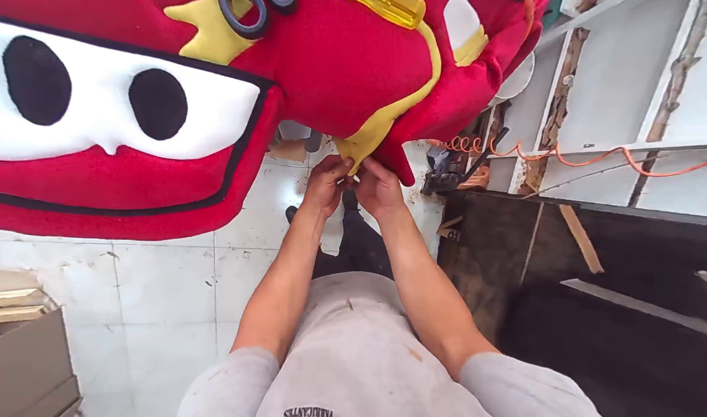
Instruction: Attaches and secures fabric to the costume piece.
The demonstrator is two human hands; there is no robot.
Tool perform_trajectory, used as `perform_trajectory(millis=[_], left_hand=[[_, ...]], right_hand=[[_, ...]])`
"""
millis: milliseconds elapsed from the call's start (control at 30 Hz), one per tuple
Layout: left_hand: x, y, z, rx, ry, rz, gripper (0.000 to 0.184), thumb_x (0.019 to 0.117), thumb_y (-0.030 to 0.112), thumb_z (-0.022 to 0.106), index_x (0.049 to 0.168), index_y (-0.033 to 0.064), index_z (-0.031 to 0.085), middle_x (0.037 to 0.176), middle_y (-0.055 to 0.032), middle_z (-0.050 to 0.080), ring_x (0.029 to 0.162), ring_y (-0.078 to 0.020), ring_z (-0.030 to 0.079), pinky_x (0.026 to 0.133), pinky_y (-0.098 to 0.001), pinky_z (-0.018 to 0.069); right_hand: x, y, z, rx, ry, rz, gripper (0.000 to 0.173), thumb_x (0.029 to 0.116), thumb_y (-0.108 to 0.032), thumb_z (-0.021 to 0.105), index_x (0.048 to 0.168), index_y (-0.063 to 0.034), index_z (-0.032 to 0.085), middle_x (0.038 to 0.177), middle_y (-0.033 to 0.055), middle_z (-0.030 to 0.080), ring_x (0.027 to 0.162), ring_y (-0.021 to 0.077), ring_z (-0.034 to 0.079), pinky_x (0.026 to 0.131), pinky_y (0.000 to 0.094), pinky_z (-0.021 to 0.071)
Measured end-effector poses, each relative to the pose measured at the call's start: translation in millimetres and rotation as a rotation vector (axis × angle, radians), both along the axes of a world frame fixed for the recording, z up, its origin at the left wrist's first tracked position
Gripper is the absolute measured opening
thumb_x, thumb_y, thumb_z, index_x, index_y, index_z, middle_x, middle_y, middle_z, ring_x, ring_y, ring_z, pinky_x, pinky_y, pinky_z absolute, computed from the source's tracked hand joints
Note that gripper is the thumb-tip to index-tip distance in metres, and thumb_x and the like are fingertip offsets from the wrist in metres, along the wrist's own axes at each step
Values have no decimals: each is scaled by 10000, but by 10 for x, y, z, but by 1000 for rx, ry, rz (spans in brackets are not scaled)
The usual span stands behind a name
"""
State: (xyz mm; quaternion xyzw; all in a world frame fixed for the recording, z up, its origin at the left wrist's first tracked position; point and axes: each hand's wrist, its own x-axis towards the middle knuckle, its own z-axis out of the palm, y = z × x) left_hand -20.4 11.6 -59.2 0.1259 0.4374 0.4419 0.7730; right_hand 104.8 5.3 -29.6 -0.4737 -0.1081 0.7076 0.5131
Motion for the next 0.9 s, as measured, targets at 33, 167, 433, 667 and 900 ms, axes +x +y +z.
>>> perform_trajectory(millis=[33,167,433,667,900], left_hand=[[-2,1,15,9,56,25,16,978,136,659,993,134,661,897,0,684,770,-91,644,721,-278,571],[-71,16,45,42,-45,57,116,1025,172,534,1089,194,629,947,36,650,783,-57,602,689,-223,519],[-31,71,341,-33,-279,-36,311,1092,401,387,1101,187,612,907,-8,646,596,-47,550,490,-167,451],[-11,26,305,-68,-206,-64,125,1058,234,541,1054,150,633,809,7,620,576,-26,530,489,-146,442],[-86,14,307,-113,-237,-69,175,1063,260,487,1015,161,623,765,18,584,580,-54,543,491,-178,460]], right_hand=[[-4,7,2,-25,6,-25,217,1006,-179,565,1200,-142,653,1136,30,706,1047,165,671,899,380,571],[35,44,66,-116,-98,-24,264,990,-204,625,1246,-152,658,1215,14,694,1146,158,638,958,384,539],[57,116,43,-130,-139,-17,185,988,-107,597,1158,-106,670,1135,23,697,1057,143,653,885,341,561],[69,13,88,32,-20,25,226,994,-215,622,1207,-168,685,1175,4,707,1031,123,673,835,310,582],[68,329,4,-119,126,192,155,941,-55,525,980,-122,659,888,40,716,735,118,667,588,270,548]])
